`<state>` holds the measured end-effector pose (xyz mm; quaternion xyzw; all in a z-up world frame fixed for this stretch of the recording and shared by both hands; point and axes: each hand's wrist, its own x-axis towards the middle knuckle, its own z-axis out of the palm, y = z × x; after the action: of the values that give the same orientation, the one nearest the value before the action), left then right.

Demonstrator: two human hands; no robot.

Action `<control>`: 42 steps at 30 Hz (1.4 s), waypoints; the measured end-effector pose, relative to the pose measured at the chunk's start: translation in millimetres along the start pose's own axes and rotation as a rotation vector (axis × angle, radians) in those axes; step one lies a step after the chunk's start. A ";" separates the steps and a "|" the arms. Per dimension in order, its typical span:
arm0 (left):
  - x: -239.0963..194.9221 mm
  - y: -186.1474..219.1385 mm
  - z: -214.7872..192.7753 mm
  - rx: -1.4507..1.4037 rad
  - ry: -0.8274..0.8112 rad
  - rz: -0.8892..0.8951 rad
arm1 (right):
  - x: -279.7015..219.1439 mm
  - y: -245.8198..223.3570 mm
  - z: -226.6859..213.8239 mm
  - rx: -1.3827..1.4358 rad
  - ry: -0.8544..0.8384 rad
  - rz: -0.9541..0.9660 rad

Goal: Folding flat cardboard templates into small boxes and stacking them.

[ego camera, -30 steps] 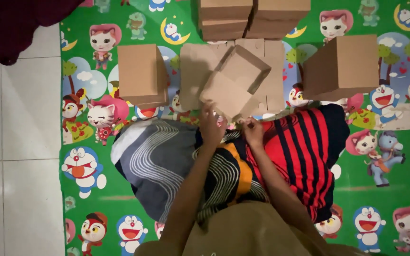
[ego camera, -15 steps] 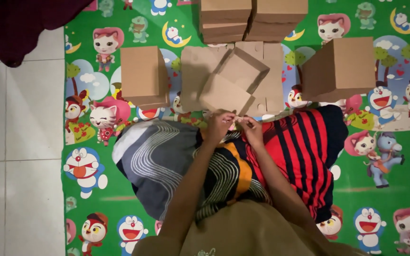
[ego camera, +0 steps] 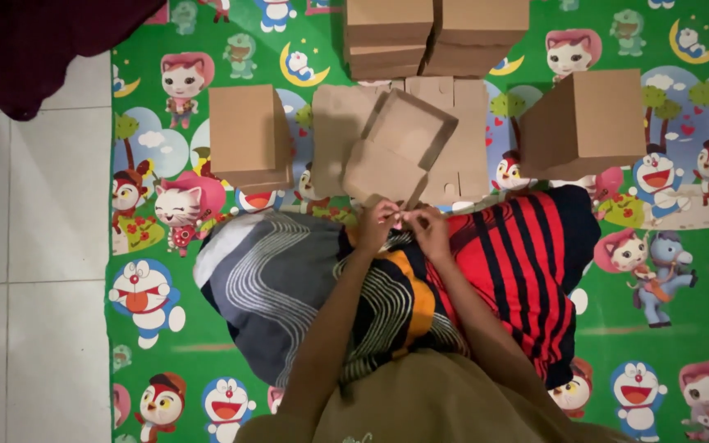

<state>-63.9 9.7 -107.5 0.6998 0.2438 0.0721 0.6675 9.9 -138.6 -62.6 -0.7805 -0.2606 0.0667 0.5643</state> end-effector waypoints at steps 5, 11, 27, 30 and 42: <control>-7.9 -9.7 3.0 0.060 0.024 0.058 | -4.2 2.0 0.8 -0.101 -0.140 -0.044; -17.8 27.7 -9.5 0.217 0.026 0.214 | -15.3 19.8 4.4 0.145 -0.128 0.204; -18.9 -3.0 11.3 0.987 0.037 0.330 | -9.6 17.2 12.5 -0.328 -0.205 0.184; -13.9 -16.1 6.4 0.772 0.178 0.301 | -13.5 11.8 13.9 -0.266 -0.182 0.185; 3.3 36.7 -47.5 1.102 0.131 0.512 | -6.7 -29.2 -0.5 -0.339 0.122 -0.137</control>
<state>-72.3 54.2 -68.0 0.9727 0.1099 0.1363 0.1524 -5.3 -135.6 -37.0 -0.8473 -0.2863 -0.0640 0.4428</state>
